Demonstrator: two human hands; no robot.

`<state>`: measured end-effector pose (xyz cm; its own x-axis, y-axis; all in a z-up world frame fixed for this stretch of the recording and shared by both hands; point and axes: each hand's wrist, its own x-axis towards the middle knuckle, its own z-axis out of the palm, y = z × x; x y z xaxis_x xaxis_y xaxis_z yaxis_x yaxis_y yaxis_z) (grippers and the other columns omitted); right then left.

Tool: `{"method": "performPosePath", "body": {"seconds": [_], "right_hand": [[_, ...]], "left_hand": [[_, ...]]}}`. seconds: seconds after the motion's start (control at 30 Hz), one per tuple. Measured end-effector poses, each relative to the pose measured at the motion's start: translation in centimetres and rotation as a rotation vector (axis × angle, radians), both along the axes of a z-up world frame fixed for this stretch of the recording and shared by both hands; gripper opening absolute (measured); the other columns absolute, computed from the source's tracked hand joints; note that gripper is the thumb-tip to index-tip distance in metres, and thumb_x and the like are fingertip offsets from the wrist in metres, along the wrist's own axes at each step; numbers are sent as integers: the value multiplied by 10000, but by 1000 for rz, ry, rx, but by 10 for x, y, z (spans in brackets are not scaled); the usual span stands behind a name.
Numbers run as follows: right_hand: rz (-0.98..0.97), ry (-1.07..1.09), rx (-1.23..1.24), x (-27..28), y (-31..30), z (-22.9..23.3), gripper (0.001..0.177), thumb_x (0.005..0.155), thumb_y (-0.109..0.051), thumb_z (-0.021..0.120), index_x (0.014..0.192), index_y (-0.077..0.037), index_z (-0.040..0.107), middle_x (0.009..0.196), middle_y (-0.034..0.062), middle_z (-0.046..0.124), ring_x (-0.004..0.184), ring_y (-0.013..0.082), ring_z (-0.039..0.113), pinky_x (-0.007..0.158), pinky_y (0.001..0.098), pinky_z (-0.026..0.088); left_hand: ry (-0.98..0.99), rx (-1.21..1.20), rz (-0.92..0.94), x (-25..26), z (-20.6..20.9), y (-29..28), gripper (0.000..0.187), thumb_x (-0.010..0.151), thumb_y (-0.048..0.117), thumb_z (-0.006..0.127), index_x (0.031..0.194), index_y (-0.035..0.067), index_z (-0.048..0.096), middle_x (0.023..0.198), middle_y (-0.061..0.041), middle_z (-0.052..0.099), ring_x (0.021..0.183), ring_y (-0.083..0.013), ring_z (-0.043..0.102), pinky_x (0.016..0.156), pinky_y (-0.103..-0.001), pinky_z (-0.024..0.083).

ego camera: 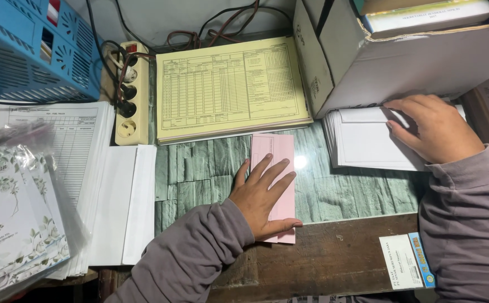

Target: Folding colored papers and inserting them into white envelopes

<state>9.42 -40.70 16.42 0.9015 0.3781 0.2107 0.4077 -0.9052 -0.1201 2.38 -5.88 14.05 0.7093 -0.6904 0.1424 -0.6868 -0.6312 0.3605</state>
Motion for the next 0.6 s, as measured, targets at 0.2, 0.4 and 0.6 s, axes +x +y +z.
{"method": "performPosePath", "body": {"seconds": [0.2,0.4,0.6], "right_hand": [[-36,0,55,2,3,1,395,727,-211,653,1098,-79,621,925,72,580,821,256,511,831,353,419],[-38,46,117,-2,-23,-5,345,765,-257,676,1096,-163,661,866,32,480,767,153,522,724,286,420],[64,163,450,-49,-5,46,122,776,-118,634,813,-2,628,769,78,608,674,170,528,599,257,379]], "left_hand": [[44,-60,-11,0,-1,1,773,768,665,345,1289,101,435,1386,-105,356,1310,-359,251,989,-628,161],[-36,-277,-28,-1,3,3,635,786,571,449,1198,91,507,1233,-117,496,1175,-334,426,992,-510,277],[46,-481,-37,1,6,-1,387,656,20,467,1033,6,550,965,-121,504,906,-276,465,785,-371,445]]}}
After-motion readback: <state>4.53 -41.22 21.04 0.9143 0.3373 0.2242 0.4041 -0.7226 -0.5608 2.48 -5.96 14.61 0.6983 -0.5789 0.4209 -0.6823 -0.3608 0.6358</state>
